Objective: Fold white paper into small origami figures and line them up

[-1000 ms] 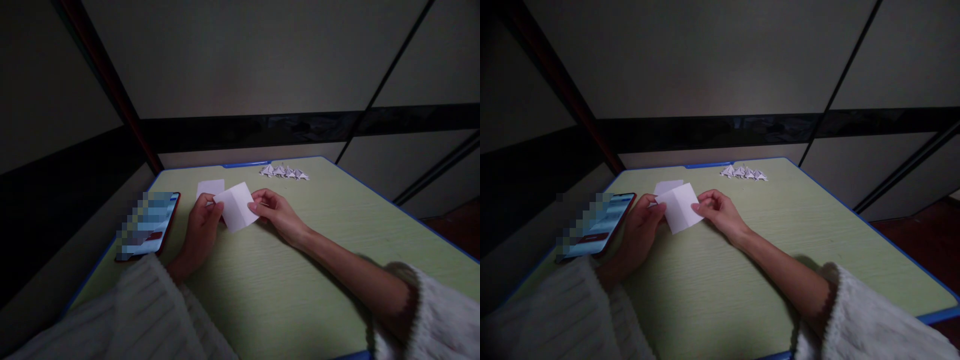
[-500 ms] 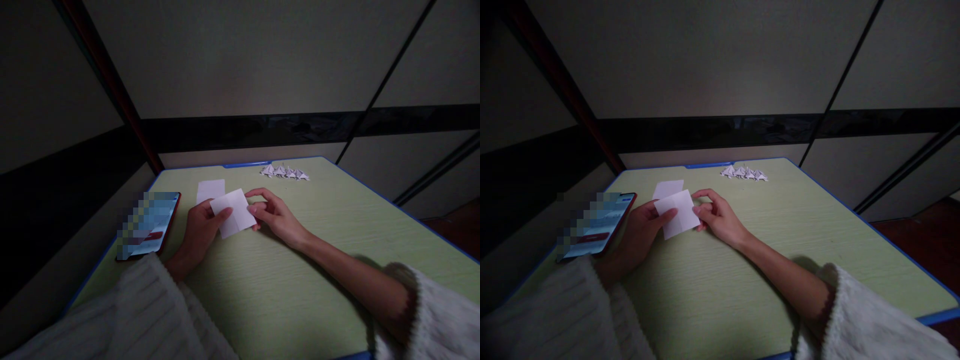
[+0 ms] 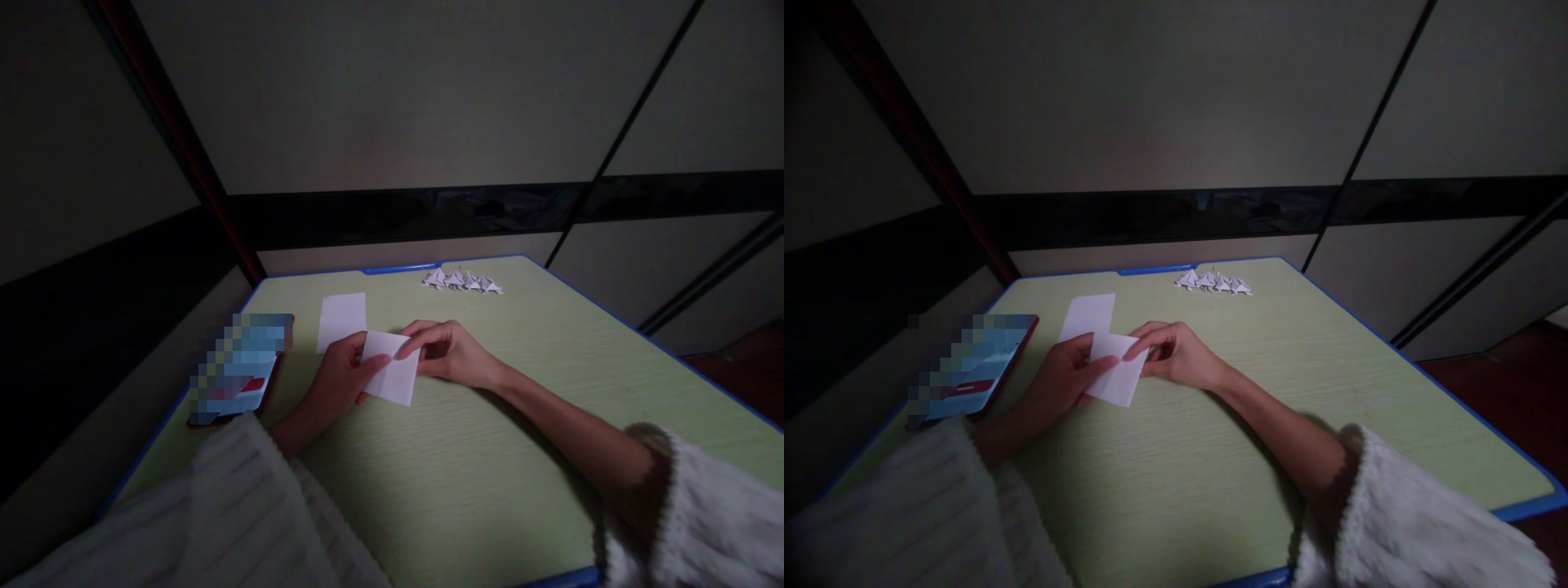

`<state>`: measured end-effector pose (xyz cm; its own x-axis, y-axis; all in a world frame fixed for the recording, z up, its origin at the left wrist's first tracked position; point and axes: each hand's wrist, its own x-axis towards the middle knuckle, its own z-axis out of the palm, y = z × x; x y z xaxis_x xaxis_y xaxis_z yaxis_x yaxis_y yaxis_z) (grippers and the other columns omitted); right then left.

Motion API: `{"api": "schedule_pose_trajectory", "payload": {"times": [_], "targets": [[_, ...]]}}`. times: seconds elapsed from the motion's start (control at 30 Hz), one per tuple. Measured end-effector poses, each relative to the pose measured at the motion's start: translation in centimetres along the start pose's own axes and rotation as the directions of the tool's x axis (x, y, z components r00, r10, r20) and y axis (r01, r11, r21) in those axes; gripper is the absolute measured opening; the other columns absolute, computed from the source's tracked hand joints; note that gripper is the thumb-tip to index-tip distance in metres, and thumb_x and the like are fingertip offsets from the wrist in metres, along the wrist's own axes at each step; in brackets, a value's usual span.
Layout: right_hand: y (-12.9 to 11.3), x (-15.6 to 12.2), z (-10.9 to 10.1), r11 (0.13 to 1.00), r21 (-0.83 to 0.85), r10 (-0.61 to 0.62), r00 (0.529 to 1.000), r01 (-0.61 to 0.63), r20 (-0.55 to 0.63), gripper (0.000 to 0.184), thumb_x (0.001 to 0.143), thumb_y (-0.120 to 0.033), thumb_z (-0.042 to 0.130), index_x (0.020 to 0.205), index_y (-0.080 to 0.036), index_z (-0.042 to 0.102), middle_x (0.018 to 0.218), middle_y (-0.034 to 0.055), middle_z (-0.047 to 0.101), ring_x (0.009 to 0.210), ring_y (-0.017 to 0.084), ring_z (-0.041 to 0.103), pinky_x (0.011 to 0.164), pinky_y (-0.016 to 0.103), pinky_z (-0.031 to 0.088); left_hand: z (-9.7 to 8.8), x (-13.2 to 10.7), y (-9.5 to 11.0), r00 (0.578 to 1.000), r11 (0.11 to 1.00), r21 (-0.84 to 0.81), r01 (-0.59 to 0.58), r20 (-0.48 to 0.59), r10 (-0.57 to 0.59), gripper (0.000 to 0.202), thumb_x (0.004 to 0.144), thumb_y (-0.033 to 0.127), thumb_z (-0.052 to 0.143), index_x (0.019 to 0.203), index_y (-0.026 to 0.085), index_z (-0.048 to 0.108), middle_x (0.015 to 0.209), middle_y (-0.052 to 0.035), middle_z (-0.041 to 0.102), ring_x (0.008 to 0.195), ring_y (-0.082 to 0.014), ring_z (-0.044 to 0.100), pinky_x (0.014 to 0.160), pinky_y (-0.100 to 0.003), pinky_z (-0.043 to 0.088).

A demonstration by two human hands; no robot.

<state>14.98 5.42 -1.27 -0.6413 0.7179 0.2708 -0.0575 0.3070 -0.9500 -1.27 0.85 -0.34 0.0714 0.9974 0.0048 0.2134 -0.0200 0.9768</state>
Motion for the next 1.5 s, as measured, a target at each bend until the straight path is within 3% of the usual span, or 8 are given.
{"api": "schedule_pose_trajectory", "payload": {"times": [0.1, 0.23, 0.4, 0.53, 0.77, 0.93, 1.13, 1.5], "targets": [[0.0, 0.0, 0.0, 0.999, 0.025, 0.032, 0.999, -0.032, 0.017, 0.013, 0.054, -0.014, 0.067, 0.066, -0.015, 0.066, 0.068, 0.0008, 0.055, 0.055, 0.006, 0.049, 0.050, 0.020, 0.040, 0.1, 0.0, 0.0, 1.000, 1.000, 0.008, -0.009, 0.005, 0.009, 0.014, 0.063, 0.021, 0.057, 0.074, 0.014, 0.050, 0.050, 0.0062, 0.052, 0.028, -0.0029, 0.037, 0.023, -0.013, 0.025], [-0.1, 0.1, 0.0, 0.999, 0.026, 0.037, 0.993, -0.034, -0.114, 0.008, 0.051, -0.015, 0.069, 0.058, -0.014, 0.066, 0.059, 0.0003, 0.057, 0.053, 0.007, 0.049, 0.048, 0.020, 0.036, 0.0, 0.1, 0.3, 0.994, 0.995, -0.069, -0.076, -0.079, 0.070, 0.036, 0.061, 0.018, 0.059, 0.092, 0.019, 0.042, 0.059, 0.0067, 0.056, 0.031, -0.0053, 0.045, 0.025, -0.013, 0.030], [-0.2, 0.1, 0.2, 0.995, 0.077, 0.083, 0.949, -0.062, -0.305, 0.009, 0.050, -0.020, 0.070, 0.056, -0.015, 0.065, 0.056, -0.0007, 0.058, 0.051, 0.007, 0.047, 0.049, 0.021, 0.034, -0.5, 0.2, 0.1, 0.974, 0.964, -0.159, -0.212, -0.116, 0.195, 0.007, 0.065, 0.018, 0.053, 0.071, 0.015, 0.055, 0.057, 0.0027, 0.057, 0.047, -0.0086, 0.053, 0.040, -0.017, 0.041], [-0.3, 0.1, 0.6, 0.983, 0.158, 0.142, 0.922, -0.089, -0.360, 0.009, 0.052, -0.022, 0.068, 0.054, -0.015, 0.064, 0.051, -0.0020, 0.057, 0.048, 0.005, 0.044, 0.047, 0.020, 0.032, -0.8, 0.0, -0.2, 0.965, 0.945, -0.203, -0.258, -0.094, 0.243, 0.015, 0.060, 0.010, 0.054, 0.070, 0.017, 0.064, 0.070, 0.0001, 0.063, 0.062, -0.0117, 0.056, 0.057, -0.021, 0.045], [-0.3, 0.4, 0.9, 0.926, 0.370, 0.229, 0.896, -0.079, -0.382, 0.009, 0.053, -0.022, 0.068, 0.050, -0.014, 0.063, 0.047, -0.0027, 0.058, 0.046, 0.003, 0.046, 0.050, 0.018, 0.034, -0.4, 0.0, 0.2, 0.969, 0.965, -0.171, -0.199, -0.180, 0.168, 0.021, 0.051, 0.012, 0.065, 0.072, 0.018, 0.066, 0.081, -0.0011, 0.067, 0.069, -0.0142, 0.059, 0.064, -0.023, 0.046], [-0.4, 0.4, 1.1, 0.891, 0.446, 0.276, 0.884, -0.087, -0.377, 0.009, 0.052, -0.020, 0.069, 0.052, -0.013, 0.063, 0.050, -0.0016, 0.061, 0.045, 0.003, 0.048, 0.050, 0.017, 0.036, -0.2, 0.1, 0.4, 0.948, 0.992, 0.012, -0.125, -0.294, 0.122, 0.015, 0.054, 0.018, 0.065, 0.069, 0.017, 0.068, 0.073, -0.0008, 0.069, 0.068, -0.0156, 0.059, 0.065, -0.025, 0.045], [-0.6, 0.3, 1.6, 0.906, 0.414, 0.277, 0.867, -0.092, -0.413, 0.013, 0.053, -0.020, 0.068, 0.048, -0.012, 0.059, 0.046, -0.0020, 0.058, 0.043, 0.003, 0.047, 0.048, 0.018, 0.035, -0.4, -0.2, 0.9, 0.950, 0.987, 0.128, -0.094, -0.285, 0.127, 0.015, 0.063, 0.027, 0.059, 0.063, 0.015, 0.068, 0.056, 0.0014, 0.066, 0.057, -0.0134, 0.054, 0.057, -0.024, 0.040], [-0.6, 0.3, 1.7, 0.946, 0.310, 0.239, 0.843, -0.091, -0.482, 0.016, 0.051, -0.018, 0.068, 0.046, -0.012, 0.055, 0.045, -0.0026, 0.056, 0.042, 0.004, 0.045, 0.046, 0.019, 0.032, -0.2, 0.3, -0.3, 0.969, 0.946, -0.320, -0.051, -0.244, -0.030, 0.010, 0.053, 0.022, 0.066, 0.051, 0.014, 0.060, 0.057, 0.0007, 0.061, 0.058, -0.0115, 0.052, 0.060, -0.024, 0.039]]}}
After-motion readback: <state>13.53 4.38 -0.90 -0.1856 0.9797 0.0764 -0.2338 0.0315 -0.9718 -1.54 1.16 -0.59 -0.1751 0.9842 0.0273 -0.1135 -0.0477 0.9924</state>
